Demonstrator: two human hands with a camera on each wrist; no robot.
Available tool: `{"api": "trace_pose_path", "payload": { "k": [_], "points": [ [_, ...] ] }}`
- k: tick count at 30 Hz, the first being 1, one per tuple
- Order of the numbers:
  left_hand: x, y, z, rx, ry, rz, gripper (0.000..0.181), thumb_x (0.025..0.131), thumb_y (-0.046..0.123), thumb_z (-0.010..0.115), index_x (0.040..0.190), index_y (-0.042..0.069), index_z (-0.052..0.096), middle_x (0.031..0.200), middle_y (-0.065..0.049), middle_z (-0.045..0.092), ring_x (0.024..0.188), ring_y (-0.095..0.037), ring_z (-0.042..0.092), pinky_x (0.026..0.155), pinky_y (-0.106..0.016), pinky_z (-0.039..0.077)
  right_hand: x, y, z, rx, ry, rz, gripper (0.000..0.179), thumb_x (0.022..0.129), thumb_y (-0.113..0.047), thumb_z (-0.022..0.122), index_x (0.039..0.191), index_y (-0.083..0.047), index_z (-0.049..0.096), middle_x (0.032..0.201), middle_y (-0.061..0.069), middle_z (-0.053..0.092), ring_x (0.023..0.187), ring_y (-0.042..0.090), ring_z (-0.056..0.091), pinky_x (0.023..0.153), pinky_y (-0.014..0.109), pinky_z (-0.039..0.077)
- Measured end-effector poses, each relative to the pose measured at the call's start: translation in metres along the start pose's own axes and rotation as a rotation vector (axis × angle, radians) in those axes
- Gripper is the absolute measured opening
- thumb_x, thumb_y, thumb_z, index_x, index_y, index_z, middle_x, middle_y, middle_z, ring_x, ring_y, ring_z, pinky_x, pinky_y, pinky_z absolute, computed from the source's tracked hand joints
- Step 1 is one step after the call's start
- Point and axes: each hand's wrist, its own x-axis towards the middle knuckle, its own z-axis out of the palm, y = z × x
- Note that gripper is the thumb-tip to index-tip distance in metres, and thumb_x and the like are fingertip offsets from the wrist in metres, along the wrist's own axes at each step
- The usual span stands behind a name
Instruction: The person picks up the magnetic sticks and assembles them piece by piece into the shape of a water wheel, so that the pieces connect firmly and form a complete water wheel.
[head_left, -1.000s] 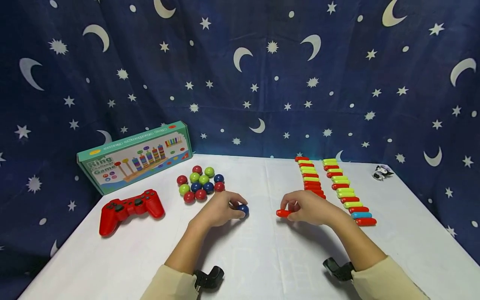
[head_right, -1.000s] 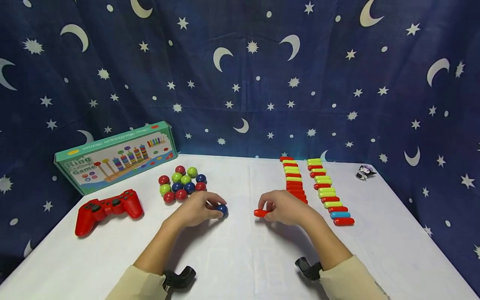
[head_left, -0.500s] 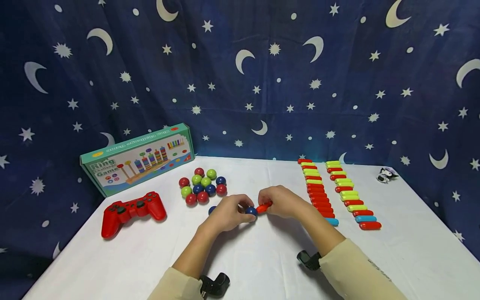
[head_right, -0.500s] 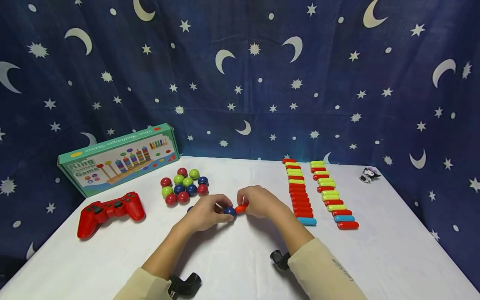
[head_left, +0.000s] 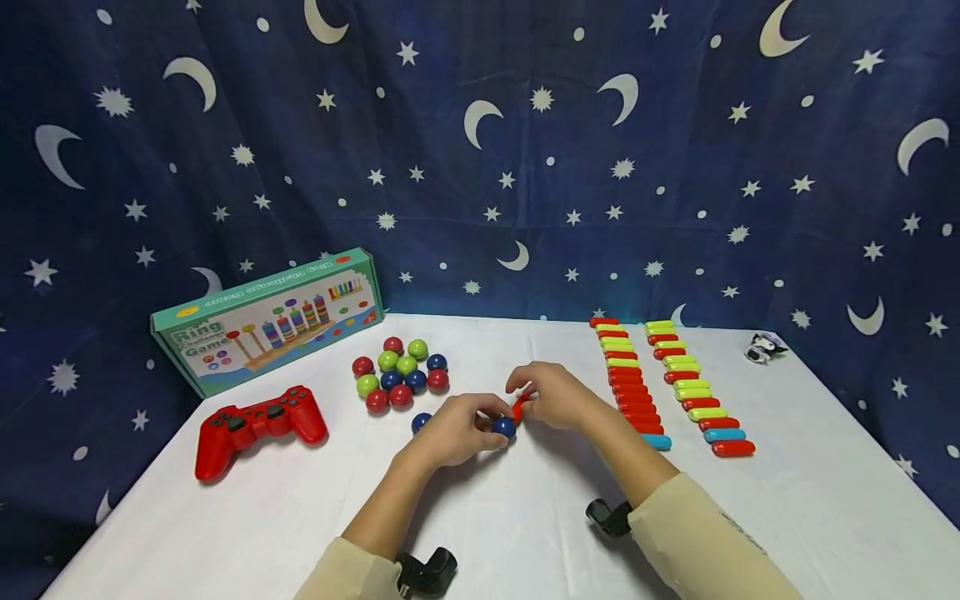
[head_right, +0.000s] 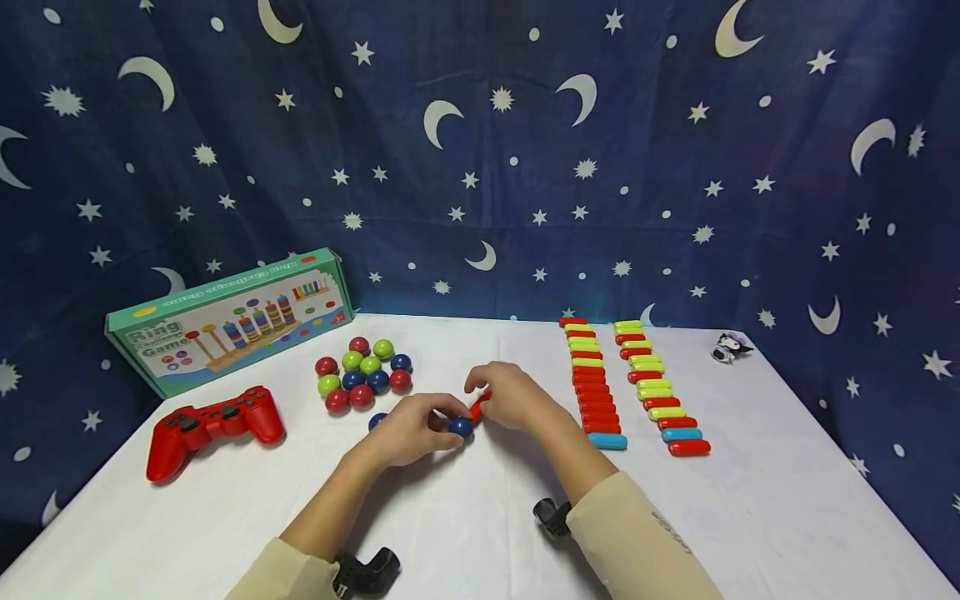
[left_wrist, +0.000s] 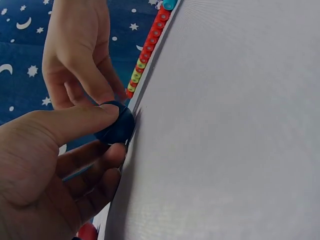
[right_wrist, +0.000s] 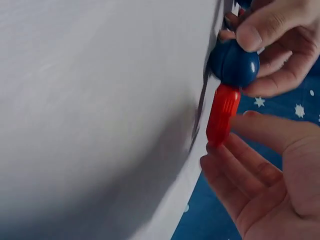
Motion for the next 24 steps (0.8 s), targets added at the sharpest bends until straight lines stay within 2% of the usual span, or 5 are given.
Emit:
{"api": "trace_pose_path", "payload": {
  "k": [4,8,15,20,24],
  "points": [
    [0.000,-0.001,0.002,-0.001,0.006,-0.001,0.025,0.085,0.012,0.083,0.109,0.014,0.074,0.100,-0.003,0.072,0.085,-0.014,0.063,0.079,-0.031,0.053,-0.015,0.013,-0.011,0.051,0.027,0.009,0.028,0.089,-0.003,0.071,0.117,-0.009,0.072,0.114,0.009,0.074,0.104,0.027,0.069,0.093,0.046,0.058],
    [0.001,-0.002,0.005,0.015,0.010,-0.018,0.025,0.086,0.017,0.084,0.107,0.018,0.071,0.096,-0.001,0.068,0.083,-0.014,0.059,0.075,-0.031,0.049,-0.036,0.026,-0.026,0.063,0.046,0.085,0.027,0.090,-0.007,0.074,0.117,-0.010,0.072,0.109,0.008,0.074,0.099,0.022,0.068,0.090,0.043,0.059],
    [0.000,-0.006,0.006,0.004,0.022,-0.020,0.025,0.087,0.021,0.083,0.108,0.022,0.069,0.096,0.001,0.066,0.084,-0.015,0.057,0.076,-0.031,0.048,-0.074,0.048,-0.056,0.004,0.011,0.137,0.026,0.089,-0.011,0.079,0.113,-0.010,0.072,0.102,0.004,0.073,0.091,0.018,0.064,0.079,0.032,0.057],
    [0.000,-0.007,0.008,0.004,0.004,-0.005,0.026,0.088,0.021,0.082,0.110,0.020,0.068,0.095,0.001,0.066,0.083,-0.014,0.057,0.075,-0.030,0.047,-0.098,0.062,-0.071,-0.046,-0.035,0.249,0.025,0.086,-0.010,0.081,0.109,-0.011,0.072,0.096,0.001,0.067,0.091,0.020,0.058,0.078,0.035,0.056],
    [-0.001,-0.008,0.008,0.004,0.004,-0.002,0.026,0.088,0.022,0.082,0.110,0.020,0.068,0.096,0.000,0.065,0.084,-0.015,0.056,0.075,-0.030,0.046,-0.106,0.069,-0.073,-0.064,-0.041,0.300,0.026,0.082,-0.010,0.084,0.105,-0.011,0.072,0.097,0.003,0.066,0.092,0.021,0.059,0.078,0.037,0.057]
  ]
}}
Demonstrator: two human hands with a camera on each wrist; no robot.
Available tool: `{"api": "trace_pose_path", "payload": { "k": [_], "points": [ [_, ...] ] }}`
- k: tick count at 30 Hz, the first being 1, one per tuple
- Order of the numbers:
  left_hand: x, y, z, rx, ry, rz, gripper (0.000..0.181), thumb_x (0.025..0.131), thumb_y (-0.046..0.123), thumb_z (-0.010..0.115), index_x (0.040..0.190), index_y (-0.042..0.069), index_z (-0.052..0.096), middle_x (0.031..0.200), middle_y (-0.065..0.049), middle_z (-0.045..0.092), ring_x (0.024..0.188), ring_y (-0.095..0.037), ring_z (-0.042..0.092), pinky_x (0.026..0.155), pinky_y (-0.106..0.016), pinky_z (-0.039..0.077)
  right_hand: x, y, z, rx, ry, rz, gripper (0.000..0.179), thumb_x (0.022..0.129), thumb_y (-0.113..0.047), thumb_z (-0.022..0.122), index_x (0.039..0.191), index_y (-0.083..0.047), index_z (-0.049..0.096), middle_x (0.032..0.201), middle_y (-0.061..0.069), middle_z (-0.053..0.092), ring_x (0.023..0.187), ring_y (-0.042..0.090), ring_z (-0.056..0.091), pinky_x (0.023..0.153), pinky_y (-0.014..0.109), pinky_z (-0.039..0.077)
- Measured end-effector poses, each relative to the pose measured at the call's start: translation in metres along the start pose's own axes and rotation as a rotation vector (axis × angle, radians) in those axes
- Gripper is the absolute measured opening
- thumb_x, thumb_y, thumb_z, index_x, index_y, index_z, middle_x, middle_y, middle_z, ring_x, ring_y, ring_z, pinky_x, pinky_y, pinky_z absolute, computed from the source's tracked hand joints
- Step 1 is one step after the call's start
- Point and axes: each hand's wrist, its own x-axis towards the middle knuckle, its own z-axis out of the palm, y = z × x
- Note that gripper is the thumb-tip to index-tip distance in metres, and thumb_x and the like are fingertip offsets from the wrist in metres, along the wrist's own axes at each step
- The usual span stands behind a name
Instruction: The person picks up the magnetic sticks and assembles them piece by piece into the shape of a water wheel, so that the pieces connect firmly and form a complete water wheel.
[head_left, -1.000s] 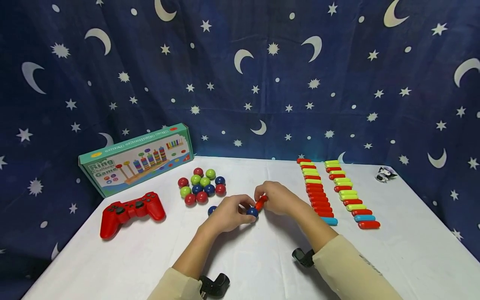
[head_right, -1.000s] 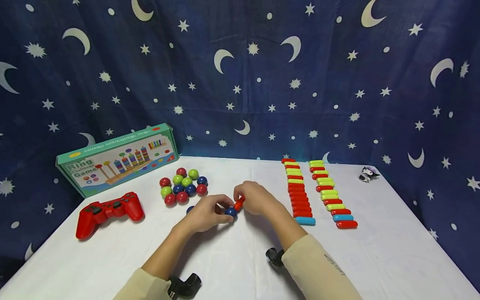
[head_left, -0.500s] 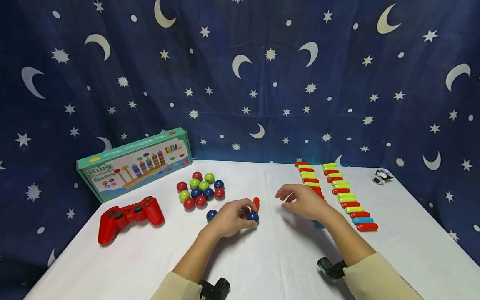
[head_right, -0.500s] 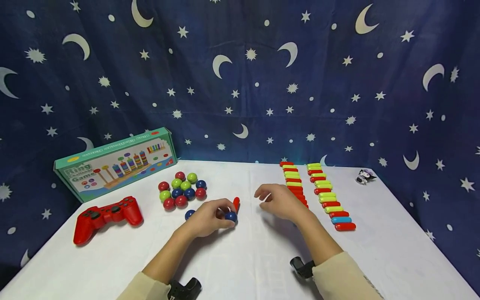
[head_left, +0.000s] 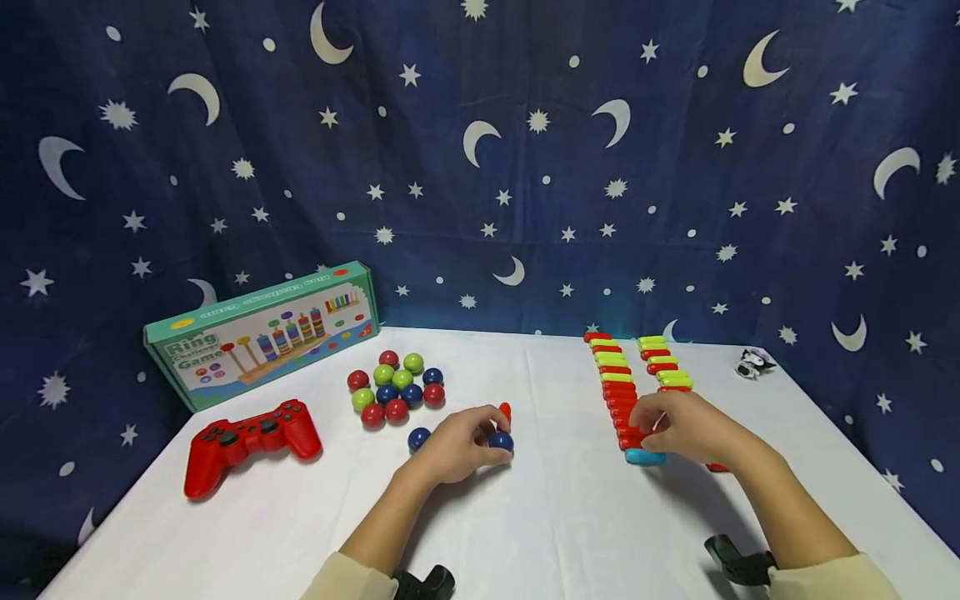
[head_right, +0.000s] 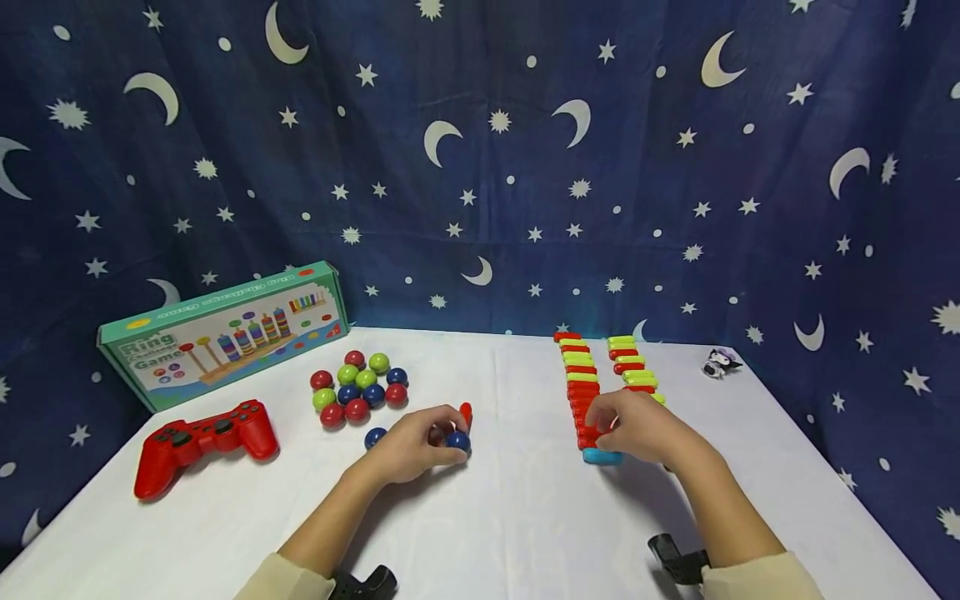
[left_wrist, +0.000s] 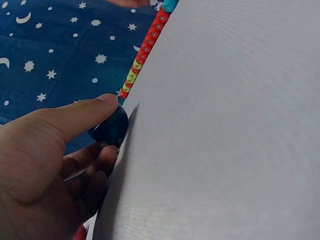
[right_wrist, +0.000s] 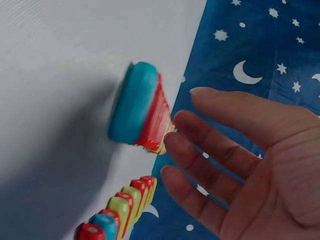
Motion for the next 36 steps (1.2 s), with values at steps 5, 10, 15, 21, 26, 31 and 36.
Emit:
{"api": "trace_pose_path", "payload": {
  "k": [5,10,15,21,26,31,36],
  "points": [
    [-0.005,-0.003,0.003,-0.019,-0.006,-0.026,0.026,0.088,0.021,0.082,0.110,0.019,0.068,0.096,0.001,0.065,0.085,-0.016,0.055,0.075,-0.031,0.045,-0.001,0.008,0.014,0.024,-0.036,0.016,0.027,0.080,-0.014,0.088,0.101,-0.012,0.072,0.092,0.002,0.065,0.086,0.020,0.057,0.074,0.034,0.056],
    [-0.006,-0.004,0.008,-0.035,-0.019,-0.027,0.026,0.089,0.021,0.082,0.110,0.019,0.068,0.096,0.001,0.065,0.086,-0.016,0.056,0.075,-0.029,0.046,-0.004,0.014,0.025,0.007,-0.061,0.032,0.023,0.079,-0.009,0.087,0.093,-0.013,0.070,0.085,0.001,0.063,0.082,0.020,0.055,0.073,0.034,0.053],
    [-0.004,-0.004,0.007,-0.027,-0.010,-0.013,0.026,0.088,0.020,0.082,0.110,0.018,0.068,0.096,0.000,0.066,0.085,-0.016,0.056,0.074,-0.029,0.046,-0.004,0.009,0.030,-0.031,-0.085,0.050,0.025,0.078,-0.012,0.088,0.090,-0.015,0.067,0.083,0.000,0.061,0.083,0.020,0.055,0.075,0.035,0.053],
    [-0.003,-0.004,0.003,-0.011,-0.001,-0.008,0.026,0.088,0.021,0.082,0.110,0.019,0.068,0.096,0.000,0.066,0.083,-0.015,0.056,0.074,-0.030,0.047,0.000,-0.013,0.035,-0.063,-0.121,0.016,0.023,0.079,-0.013,0.088,0.091,-0.019,0.068,0.081,-0.001,0.062,0.080,0.019,0.056,0.075,0.036,0.053],
    [-0.001,-0.002,0.000,-0.002,0.011,-0.004,0.027,0.088,0.021,0.082,0.112,0.019,0.068,0.096,0.000,0.066,0.084,-0.015,0.057,0.075,-0.030,0.047,0.012,-0.039,0.036,0.004,-0.088,-0.079,0.022,0.083,-0.009,0.083,0.096,-0.019,0.069,0.086,-0.002,0.065,0.081,0.017,0.059,0.074,0.034,0.056],
    [0.000,-0.001,0.000,0.005,0.019,-0.002,0.027,0.089,0.022,0.082,0.112,0.020,0.068,0.097,0.002,0.066,0.084,-0.015,0.057,0.075,-0.029,0.047,0.034,-0.067,0.044,0.061,-0.063,-0.162,0.022,0.084,-0.006,0.081,0.097,-0.019,0.070,0.092,-0.003,0.068,0.085,0.017,0.061,0.076,0.033,0.059],
    [0.002,-0.001,0.003,-0.003,0.016,-0.005,0.027,0.089,0.023,0.082,0.111,0.021,0.067,0.095,0.002,0.066,0.084,-0.014,0.057,0.075,-0.028,0.048,0.055,-0.088,0.059,0.033,-0.057,-0.276,0.023,0.083,-0.002,0.080,0.095,-0.018,0.069,0.088,-0.005,0.069,0.084,0.016,0.059,0.085,0.036,0.057]
  ]
}}
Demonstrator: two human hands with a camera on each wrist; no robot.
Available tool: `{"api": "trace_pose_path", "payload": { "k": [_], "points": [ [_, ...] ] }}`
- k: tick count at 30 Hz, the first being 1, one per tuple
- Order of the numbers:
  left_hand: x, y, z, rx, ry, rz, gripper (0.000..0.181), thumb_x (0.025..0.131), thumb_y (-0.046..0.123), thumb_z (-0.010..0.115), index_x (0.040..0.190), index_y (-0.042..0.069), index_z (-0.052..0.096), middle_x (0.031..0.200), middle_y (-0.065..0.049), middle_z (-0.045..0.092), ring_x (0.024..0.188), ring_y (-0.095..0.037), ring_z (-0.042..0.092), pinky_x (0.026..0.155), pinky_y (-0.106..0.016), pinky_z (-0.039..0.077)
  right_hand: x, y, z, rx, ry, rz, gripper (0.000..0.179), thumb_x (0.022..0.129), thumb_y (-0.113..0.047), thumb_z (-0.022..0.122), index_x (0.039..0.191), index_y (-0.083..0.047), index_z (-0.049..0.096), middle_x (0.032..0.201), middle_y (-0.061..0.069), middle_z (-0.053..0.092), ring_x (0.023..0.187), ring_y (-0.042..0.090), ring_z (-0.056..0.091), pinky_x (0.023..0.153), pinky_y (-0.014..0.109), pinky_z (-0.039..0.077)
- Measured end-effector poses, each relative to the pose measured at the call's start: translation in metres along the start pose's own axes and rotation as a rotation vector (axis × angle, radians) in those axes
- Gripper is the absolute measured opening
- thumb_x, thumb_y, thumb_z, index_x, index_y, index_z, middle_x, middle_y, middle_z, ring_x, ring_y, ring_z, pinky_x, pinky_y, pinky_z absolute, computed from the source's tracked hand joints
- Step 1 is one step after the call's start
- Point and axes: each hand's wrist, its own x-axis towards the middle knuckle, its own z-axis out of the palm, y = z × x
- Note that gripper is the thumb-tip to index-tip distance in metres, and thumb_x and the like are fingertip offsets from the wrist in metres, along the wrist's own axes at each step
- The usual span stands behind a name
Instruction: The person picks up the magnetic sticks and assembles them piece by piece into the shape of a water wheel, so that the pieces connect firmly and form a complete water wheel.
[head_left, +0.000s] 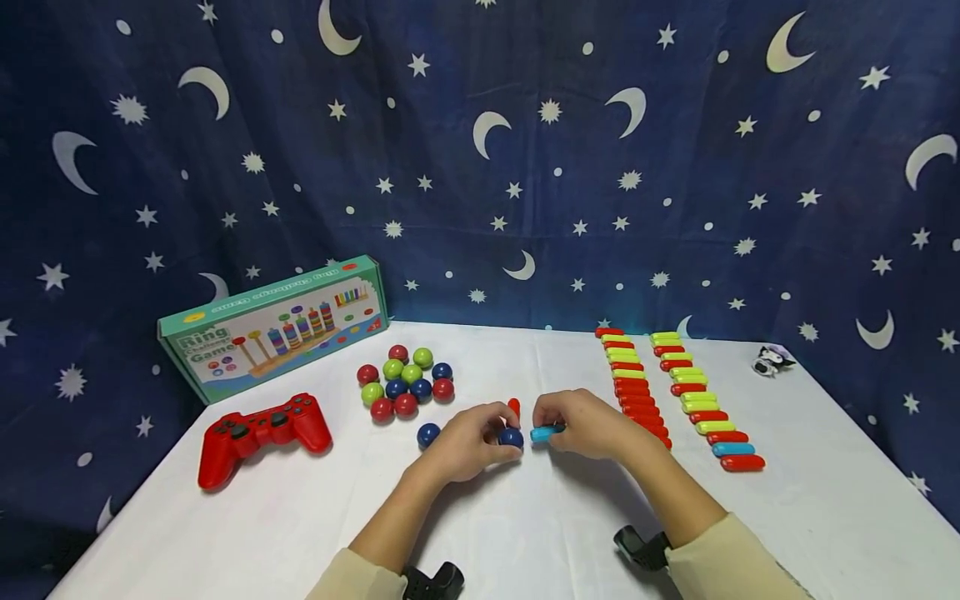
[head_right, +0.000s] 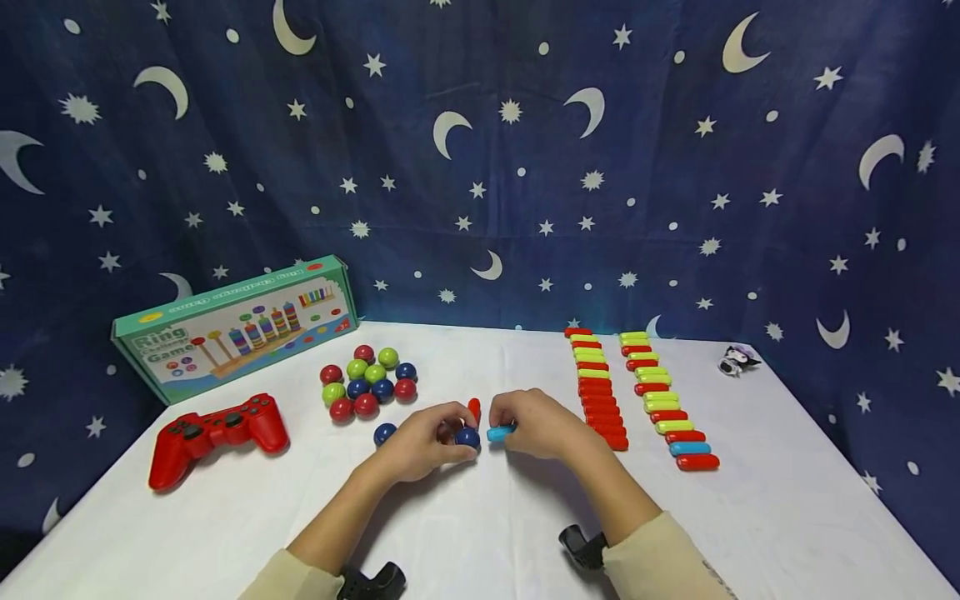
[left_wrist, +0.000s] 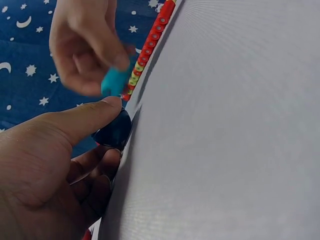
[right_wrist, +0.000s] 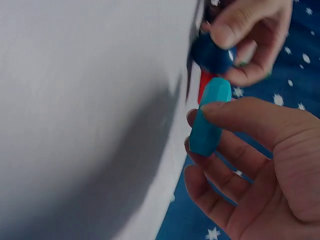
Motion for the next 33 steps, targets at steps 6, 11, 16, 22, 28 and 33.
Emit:
{"api": "trace_pose_path", "payload": {
  "k": [6,11,16,22,28,33],
  "points": [
    [0.001,0.001,0.003,0.005,0.009,-0.003,0.026,0.089,0.024,0.082,0.110,0.021,0.067,0.092,0.002,0.064,0.082,-0.014,0.055,0.073,-0.028,0.046,0.015,-0.004,0.012,-0.025,0.041,-0.068,0.027,0.079,0.007,0.078,0.090,-0.015,0.067,0.080,-0.004,0.067,0.079,0.014,0.056,0.082,0.034,0.053],
    [-0.001,0.002,0.003,0.020,0.025,-0.012,0.025,0.088,0.025,0.082,0.109,0.021,0.067,0.091,0.000,0.064,0.081,-0.014,0.055,0.072,-0.028,0.046,0.022,-0.004,0.017,-0.064,0.084,-0.028,0.025,0.079,0.006,0.078,0.088,-0.015,0.068,0.082,-0.002,0.065,0.082,0.017,0.055,0.085,0.037,0.055],
    [-0.002,0.002,0.002,0.043,0.016,0.004,0.027,0.089,0.025,0.080,0.113,0.020,0.069,0.093,0.001,0.065,0.083,-0.013,0.056,0.072,-0.027,0.048,0.024,0.000,0.017,-0.077,0.110,-0.017,0.023,0.080,0.004,0.080,0.089,-0.014,0.069,0.085,-0.002,0.066,0.083,0.018,0.057,0.088,0.040,0.056],
    [-0.002,0.003,0.001,0.027,0.027,-0.008,0.028,0.090,0.024,0.079,0.116,0.019,0.070,0.094,0.001,0.065,0.086,-0.015,0.056,0.076,-0.028,0.047,0.012,0.006,0.005,-0.025,0.124,0.034,0.024,0.084,0.000,0.077,0.104,-0.013,0.074,0.100,0.001,0.073,0.095,0.021,0.064,0.090,0.044,0.058],
    [-0.003,0.006,0.002,0.035,0.049,-0.012,0.030,0.087,0.022,0.083,0.113,0.017,0.069,0.091,0.000,0.062,0.085,-0.015,0.055,0.075,-0.027,0.046,-0.021,0.023,-0.033,-0.065,0.096,0.127,0.026,0.087,-0.009,0.078,0.113,-0.009,0.073,0.108,0.008,0.074,0.099,0.024,0.065,0.087,0.044,0.059],
    [-0.002,0.007,0.005,0.036,0.055,-0.034,0.031,0.086,0.022,0.085,0.112,0.018,0.069,0.091,0.000,0.061,0.086,-0.015,0.055,0.074,-0.028,0.045,-0.048,0.042,-0.058,-0.126,0.041,0.285,0.027,0.084,-0.009,0.080,0.110,-0.009,0.072,0.098,0.007,0.070,0.093,0.024,0.061,0.077,0.042,0.059]
  ]
}}
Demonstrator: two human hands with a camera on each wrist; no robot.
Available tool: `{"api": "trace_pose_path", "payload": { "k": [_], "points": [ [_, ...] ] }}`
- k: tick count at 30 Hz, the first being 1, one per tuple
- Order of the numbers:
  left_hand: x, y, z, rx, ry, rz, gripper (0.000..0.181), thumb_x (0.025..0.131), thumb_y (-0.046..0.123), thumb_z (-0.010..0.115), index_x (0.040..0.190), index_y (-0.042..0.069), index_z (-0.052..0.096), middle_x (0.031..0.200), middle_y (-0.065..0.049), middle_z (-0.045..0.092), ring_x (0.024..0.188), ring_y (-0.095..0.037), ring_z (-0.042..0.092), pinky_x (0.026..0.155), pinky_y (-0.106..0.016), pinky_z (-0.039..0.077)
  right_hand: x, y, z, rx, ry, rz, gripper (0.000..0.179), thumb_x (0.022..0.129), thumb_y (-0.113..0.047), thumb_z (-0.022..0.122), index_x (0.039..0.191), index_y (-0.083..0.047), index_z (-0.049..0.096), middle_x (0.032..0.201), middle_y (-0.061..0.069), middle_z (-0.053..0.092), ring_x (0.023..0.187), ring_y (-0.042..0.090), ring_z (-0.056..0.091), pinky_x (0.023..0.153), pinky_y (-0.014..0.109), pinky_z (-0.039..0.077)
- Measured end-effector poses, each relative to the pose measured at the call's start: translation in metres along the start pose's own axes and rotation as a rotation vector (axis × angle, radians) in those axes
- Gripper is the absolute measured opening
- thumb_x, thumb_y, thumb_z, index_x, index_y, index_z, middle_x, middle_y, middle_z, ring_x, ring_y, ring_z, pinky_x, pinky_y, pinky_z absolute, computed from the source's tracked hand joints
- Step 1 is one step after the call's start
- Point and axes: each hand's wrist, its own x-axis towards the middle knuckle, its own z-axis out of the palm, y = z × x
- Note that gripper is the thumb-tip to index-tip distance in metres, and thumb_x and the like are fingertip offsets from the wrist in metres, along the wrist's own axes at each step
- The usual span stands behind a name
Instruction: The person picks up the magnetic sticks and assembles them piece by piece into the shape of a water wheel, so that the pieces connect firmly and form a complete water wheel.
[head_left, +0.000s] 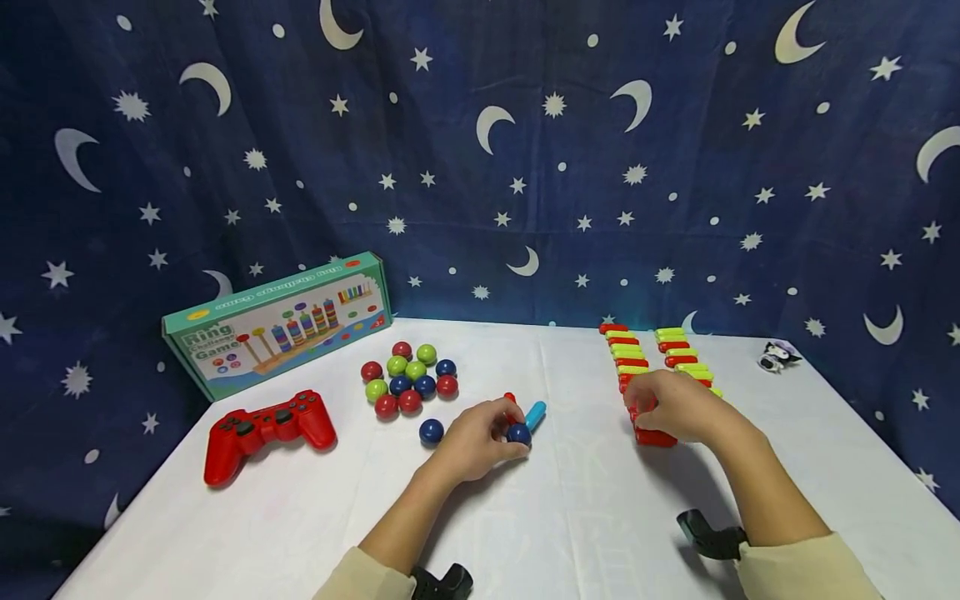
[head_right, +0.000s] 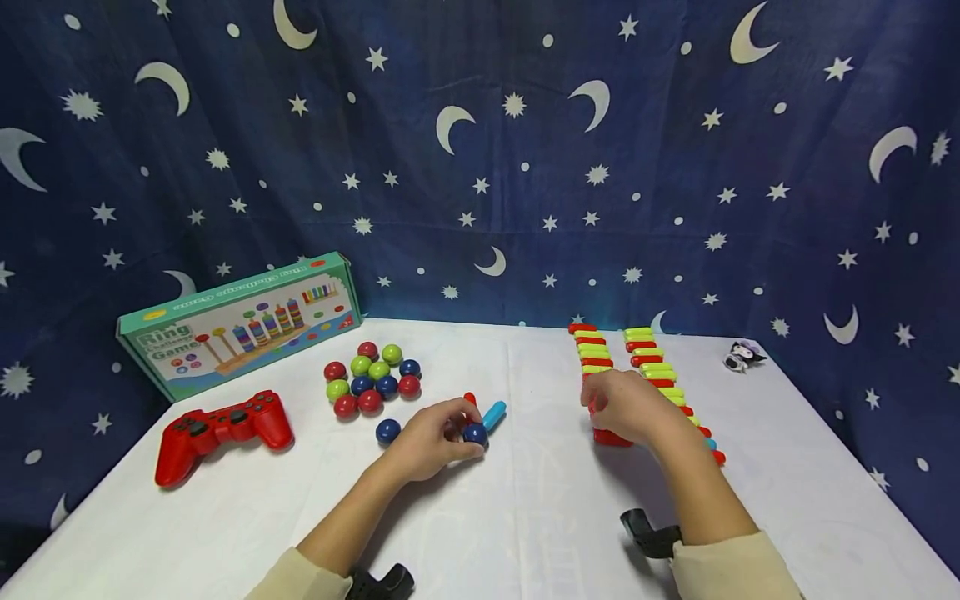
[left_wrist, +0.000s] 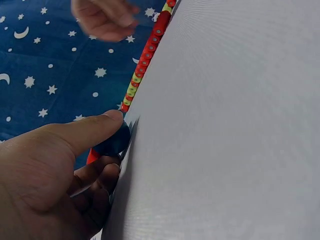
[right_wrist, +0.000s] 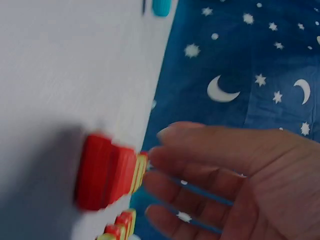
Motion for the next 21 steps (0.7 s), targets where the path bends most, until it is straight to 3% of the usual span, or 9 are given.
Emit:
{"api": "trace_pose_path", "payload": {
  "k": [6,13,17,21],
  "points": [
    [0.001,0.002,0.002,0.016,0.013,-0.014,0.029,0.086,0.022,0.085,0.110,0.020,0.068,0.090,-0.001,0.062,0.085,-0.016,0.055,0.074,-0.030,0.044,-0.010,0.020,0.003,-0.110,-0.057,0.084,0.020,0.081,-0.002,0.080,0.099,-0.009,0.075,0.087,0.005,0.064,0.085,0.023,0.055,0.072,0.036,0.054],
    [0.001,0.002,0.003,0.007,0.017,-0.029,0.030,0.086,0.022,0.085,0.110,0.020,0.068,0.090,0.000,0.062,0.085,-0.016,0.055,0.074,-0.030,0.044,-0.007,0.016,0.016,-0.117,-0.084,0.077,0.021,0.079,-0.005,0.084,0.094,-0.013,0.072,0.084,0.004,0.062,0.082,0.022,0.055,0.072,0.037,0.053],
    [0.001,0.002,0.004,0.011,0.011,-0.025,0.030,0.086,0.023,0.084,0.111,0.020,0.068,0.091,0.002,0.062,0.086,-0.016,0.055,0.075,-0.030,0.045,-0.006,0.003,0.031,-0.079,-0.093,0.031,0.026,0.078,-0.012,0.088,0.096,-0.018,0.070,0.085,0.001,0.063,0.082,0.019,0.056,0.073,0.035,0.056],
    [0.000,0.002,0.003,0.013,0.020,-0.037,0.030,0.087,0.025,0.084,0.112,0.021,0.068,0.092,0.002,0.062,0.086,-0.016,0.055,0.075,-0.030,0.045,0.001,-0.019,0.042,-0.020,-0.054,-0.066,0.025,0.081,-0.016,0.087,0.098,-0.020,0.070,0.085,-0.002,0.064,0.081,0.016,0.057,0.073,0.033,0.056]
  ]
}}
